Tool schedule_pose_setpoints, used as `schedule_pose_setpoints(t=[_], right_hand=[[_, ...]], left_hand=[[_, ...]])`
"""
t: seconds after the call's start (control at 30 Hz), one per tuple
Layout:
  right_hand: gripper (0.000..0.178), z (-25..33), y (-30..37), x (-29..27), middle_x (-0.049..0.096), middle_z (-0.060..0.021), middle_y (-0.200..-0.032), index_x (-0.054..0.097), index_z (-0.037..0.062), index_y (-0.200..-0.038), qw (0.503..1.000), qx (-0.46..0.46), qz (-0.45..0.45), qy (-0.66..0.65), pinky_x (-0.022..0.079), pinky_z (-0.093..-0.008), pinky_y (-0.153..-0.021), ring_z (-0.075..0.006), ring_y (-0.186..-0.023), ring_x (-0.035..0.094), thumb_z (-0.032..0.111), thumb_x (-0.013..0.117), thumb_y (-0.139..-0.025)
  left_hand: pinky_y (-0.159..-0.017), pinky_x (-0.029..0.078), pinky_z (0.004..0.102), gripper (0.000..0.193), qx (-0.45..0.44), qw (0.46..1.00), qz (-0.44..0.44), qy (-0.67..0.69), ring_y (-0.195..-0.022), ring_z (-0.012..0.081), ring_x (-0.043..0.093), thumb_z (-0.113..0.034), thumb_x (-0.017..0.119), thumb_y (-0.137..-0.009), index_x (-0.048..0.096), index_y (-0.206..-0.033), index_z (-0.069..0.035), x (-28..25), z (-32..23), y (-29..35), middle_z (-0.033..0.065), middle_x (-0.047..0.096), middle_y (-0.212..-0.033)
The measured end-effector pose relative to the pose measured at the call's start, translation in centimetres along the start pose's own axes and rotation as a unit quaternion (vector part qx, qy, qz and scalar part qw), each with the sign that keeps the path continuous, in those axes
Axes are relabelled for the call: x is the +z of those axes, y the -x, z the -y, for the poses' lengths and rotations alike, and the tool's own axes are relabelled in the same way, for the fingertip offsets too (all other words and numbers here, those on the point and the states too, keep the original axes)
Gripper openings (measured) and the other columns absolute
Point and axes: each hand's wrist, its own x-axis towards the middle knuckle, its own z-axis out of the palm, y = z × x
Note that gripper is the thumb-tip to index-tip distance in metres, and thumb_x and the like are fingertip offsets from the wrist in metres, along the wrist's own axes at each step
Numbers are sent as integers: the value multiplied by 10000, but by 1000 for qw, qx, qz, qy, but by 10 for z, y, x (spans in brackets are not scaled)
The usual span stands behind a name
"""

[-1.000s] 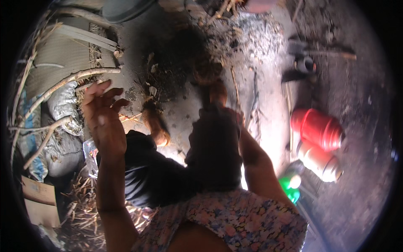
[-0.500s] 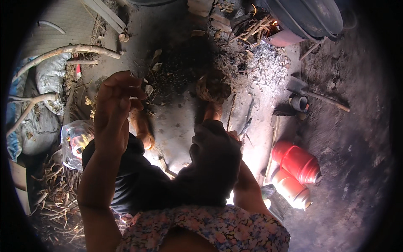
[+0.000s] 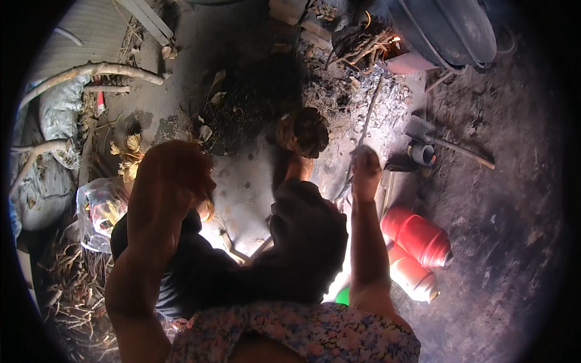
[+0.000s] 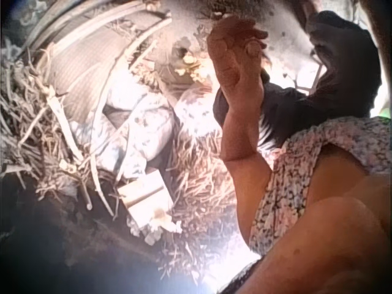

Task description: The person organizes sticks and branches on the floor and feeds them into a small indoor wood-burning stove to maintain a fire.

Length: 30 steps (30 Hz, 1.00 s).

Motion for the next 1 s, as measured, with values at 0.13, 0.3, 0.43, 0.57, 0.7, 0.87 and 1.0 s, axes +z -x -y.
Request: schedule_pose_setpoints(t=[0.13, 0.3, 0.43, 0.57, 0.7, 0.87, 1.0], right_hand=[[108, 42, -55, 48, 471, 41, -592, 627, 42, -858, 998, -14, -14, -67, 232, -185, -420, -12, -486, 358, 132, 581, -898], [164, 58, -128, 64, 603, -20, -704, 631, 15, -941, 998, -11, -69, -11, 347, -208, -443, -55, -542, 457, 149, 549, -895], [232, 54, -198, 66, 601, -34, -751, 651, 29, -908, 988, -51, -73, 123, 422, -246, -504, -111, -607, 526, 209, 504, -912], [184, 55, -254, 65, 618, -124, -858, 612, 7, -990, 985, -64, -137, 82, 508, -327, -647, -181, -765, 605, 136, 512, -907], [232, 8, -219, 76, 643, -182, -899, 572, -46, -948, 877, -337, -170, 299, 502, -389, -678, -303, -770, 629, 181, 531, -931], [229, -14, -97, 69, 610, -135, -961, 571, -31, -1022, 965, -197, -100, 142, 537, -298, -669, -192, -840, 623, 174, 486, -965], [260, -52, -39, 60, 630, -130, -1014, 536, -11, -1119, 996, -55, -53, 39, 523, -274, -635, -190, -816, 632, 186, 505, -952]], left_hand=[[-751, 442, 280, 485, -28, 999, -20, -32, -873, 149, 555, -262, 587, -886, 412, -1239, 20, -5, -13, 8, 117, 558, -1082], [-772, 439, 294, 514, -69, 997, -18, -24, -893, 157, 552, -271, 611, -869, 408, -1230, 33, -9, -16, 5, 125, 556, -1065], [-787, 442, 300, 515, -87, 996, -16, -7, -900, 163, 551, -268, 617, -868, 405, -1222, 40, -11, -19, 2, 136, 554, -1064], [-798, 450, 305, 495, -108, 993, -9, 37, -903, 168, 553, -228, 630, -865, 404, -1209, 47, -13, -16, 0, 144, 557, -1059], [-791, 459, 309, 457, -122, 992, 11, 31, -896, 172, 551, -160, 611, -863, 397, -1207, 52, -19, -20, 2, 155, 562, -1048], [-790, 458, 307, 467, -133, 990, 41, 31, -884, 174, 550, -161, 614, -859, 394, -1206, 60, -21, -17, 1, 154, 567, -1042], [-795, 453, 303, 461, -111, 991, 38, 57, -882, 175, 549, -166, 621, -854, 409, -1183, 77, -21, -15, 2, 156, 566, -1036]])
